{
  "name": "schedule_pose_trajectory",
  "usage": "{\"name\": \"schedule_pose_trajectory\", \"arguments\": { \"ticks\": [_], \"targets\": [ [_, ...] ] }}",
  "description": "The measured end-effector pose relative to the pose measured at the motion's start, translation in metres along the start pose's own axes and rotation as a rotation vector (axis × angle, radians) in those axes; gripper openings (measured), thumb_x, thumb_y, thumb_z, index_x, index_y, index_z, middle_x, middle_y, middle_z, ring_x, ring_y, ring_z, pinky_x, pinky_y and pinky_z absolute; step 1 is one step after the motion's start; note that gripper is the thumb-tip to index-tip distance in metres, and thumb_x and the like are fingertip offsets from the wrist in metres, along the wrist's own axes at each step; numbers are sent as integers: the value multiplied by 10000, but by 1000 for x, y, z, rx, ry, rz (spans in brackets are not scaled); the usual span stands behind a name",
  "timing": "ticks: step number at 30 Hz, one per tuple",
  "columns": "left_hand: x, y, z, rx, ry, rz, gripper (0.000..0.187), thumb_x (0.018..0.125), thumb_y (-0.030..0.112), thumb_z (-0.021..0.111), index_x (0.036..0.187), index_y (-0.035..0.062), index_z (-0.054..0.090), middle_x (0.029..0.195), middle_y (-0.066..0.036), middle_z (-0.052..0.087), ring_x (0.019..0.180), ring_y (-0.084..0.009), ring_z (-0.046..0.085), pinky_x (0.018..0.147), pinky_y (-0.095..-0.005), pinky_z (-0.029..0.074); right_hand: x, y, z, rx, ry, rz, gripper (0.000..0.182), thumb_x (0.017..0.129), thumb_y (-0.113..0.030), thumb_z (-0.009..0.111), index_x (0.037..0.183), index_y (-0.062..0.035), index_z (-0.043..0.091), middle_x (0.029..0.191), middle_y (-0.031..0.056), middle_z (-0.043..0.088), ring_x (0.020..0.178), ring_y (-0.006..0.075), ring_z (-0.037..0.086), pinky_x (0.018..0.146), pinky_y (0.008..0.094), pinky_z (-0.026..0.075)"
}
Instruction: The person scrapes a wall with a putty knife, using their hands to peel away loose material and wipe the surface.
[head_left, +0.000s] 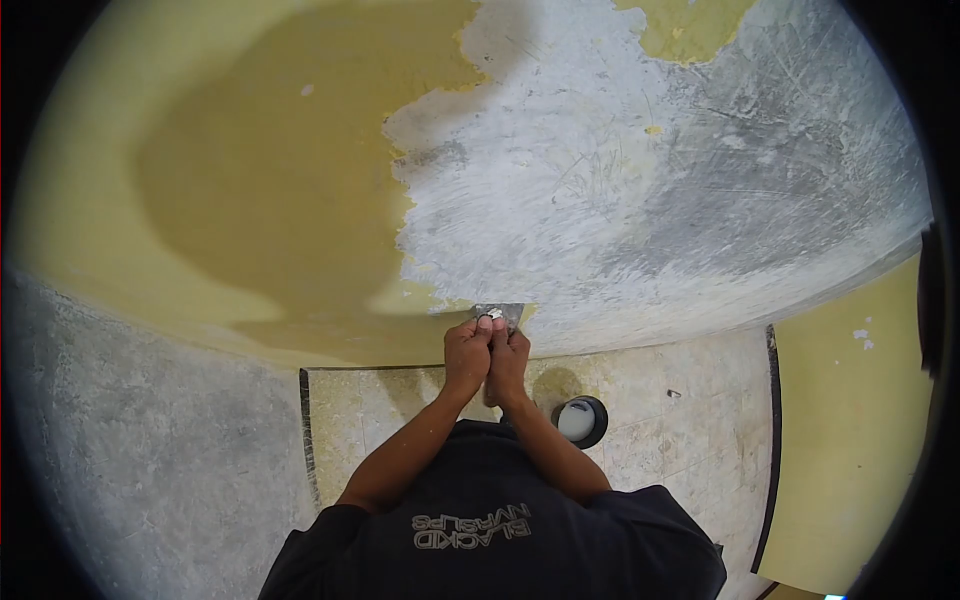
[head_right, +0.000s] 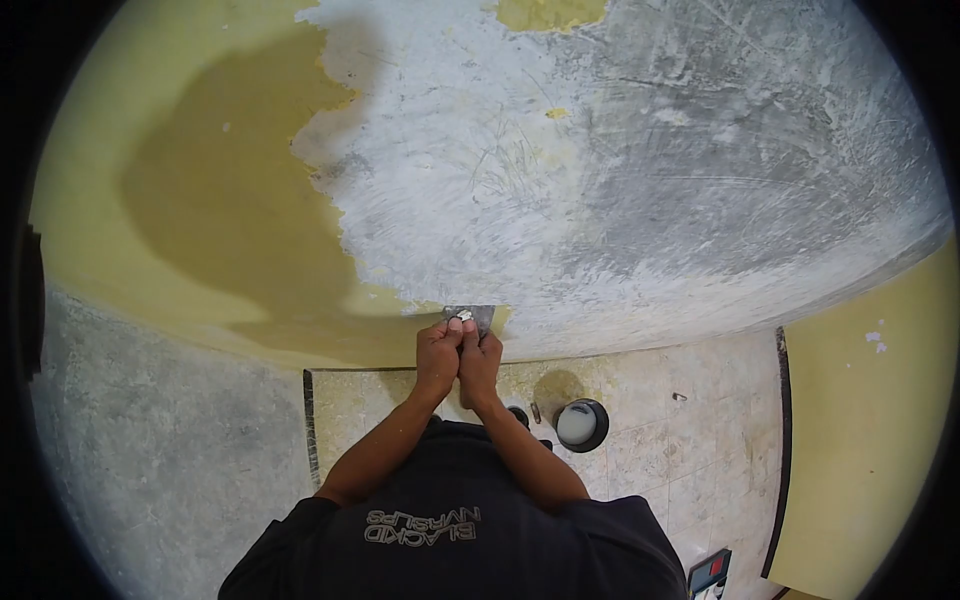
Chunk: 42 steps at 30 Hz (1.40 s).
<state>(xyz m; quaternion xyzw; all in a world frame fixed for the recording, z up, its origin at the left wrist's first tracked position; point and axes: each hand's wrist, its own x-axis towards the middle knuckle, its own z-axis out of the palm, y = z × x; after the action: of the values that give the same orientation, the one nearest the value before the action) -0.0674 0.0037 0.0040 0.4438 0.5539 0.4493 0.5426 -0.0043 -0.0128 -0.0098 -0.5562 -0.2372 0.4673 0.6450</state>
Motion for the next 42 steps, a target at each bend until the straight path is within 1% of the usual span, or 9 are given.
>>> {"name": "schedule_pose_trajectory", "arguments": {
  "ticks": [5,12,14,17,21,26,33,38,42],
  "targets": [
    [3,-1,7,-188,-42,22,375,952,218,530,673,-21,602,565,34,494,552,-67,396,497,-288,345,8,-11,-10,-486,7,-340,323,954,-256,548,732,-21,545,621,-24,490,569,66,404,469,270,345],
    [4,1,-4,-98,-51,-1,351,962,195,517,681,9,616,605,42,525,552,-45,400,486,-245,328,1,-11,2,22,10,126,342,941,-225,548,719,36,556,569,32,516,550,98,426,484,316,359],
    [6,-4,-2,-22,-50,29,350,962,194,516,685,7,619,608,40,529,554,-46,405,487,-245,333,3,-9,-2,-292,6,-171,335,954,-237,537,737,18,555,594,7,512,561,80,418,477,293,351],
    [11,-14,7,-228,-39,55,401,950,218,530,627,-18,561,528,36,459,533,-63,376,475,-293,325,6,-16,-7,-367,-28,-255,323,958,-230,530,746,12,559,604,7,516,571,75,419,475,281,347],
    [6,4,0,-64,6,122,397,952,213,525,633,-19,568,532,36,466,534,-64,392,481,-291,341,1,-10,2,19,-60,52,311,974,-251,514,786,-7,557,663,-17,520,597,57,423,502,248,367],
    [4,13,1,-210,-86,95,387,946,219,527,649,-26,571,512,-10,480,520,-87,407,489,-306,353,3,-31,-4,-338,-82,-200,303,957,-242,542,778,1,566,686,-29,528,630,62,435,526,260,375],
    [4,7,-5,-31,-24,220,366,945,215,535,668,-22,564,542,-17,500,548,-85,413,510,-299,361,-9,-30,11,-60,-41,-27,316,957,-228,524,753,11,563,682,-15,546,646,68,454,546,263,391],
    [9,36,2,-305,-134,358,391,946,270,556,668,-4,535,539,12,434,570,-64,392,507,-277,350,11,-40,6,-219,-103,-475,292,970,-223,506,782,-6,560,673,-27,541,623,56,444,519,257,378],
    [6,-2,15,-114,-30,175,396,966,287,529,693,3,573,562,43,473,562,-60,398,493,-278,350,17,-12,-12,-291,-46,-415,321,964,-251,527,762,-3,552,613,-28,511,588,48,430,478,255,351]
  ]
}}
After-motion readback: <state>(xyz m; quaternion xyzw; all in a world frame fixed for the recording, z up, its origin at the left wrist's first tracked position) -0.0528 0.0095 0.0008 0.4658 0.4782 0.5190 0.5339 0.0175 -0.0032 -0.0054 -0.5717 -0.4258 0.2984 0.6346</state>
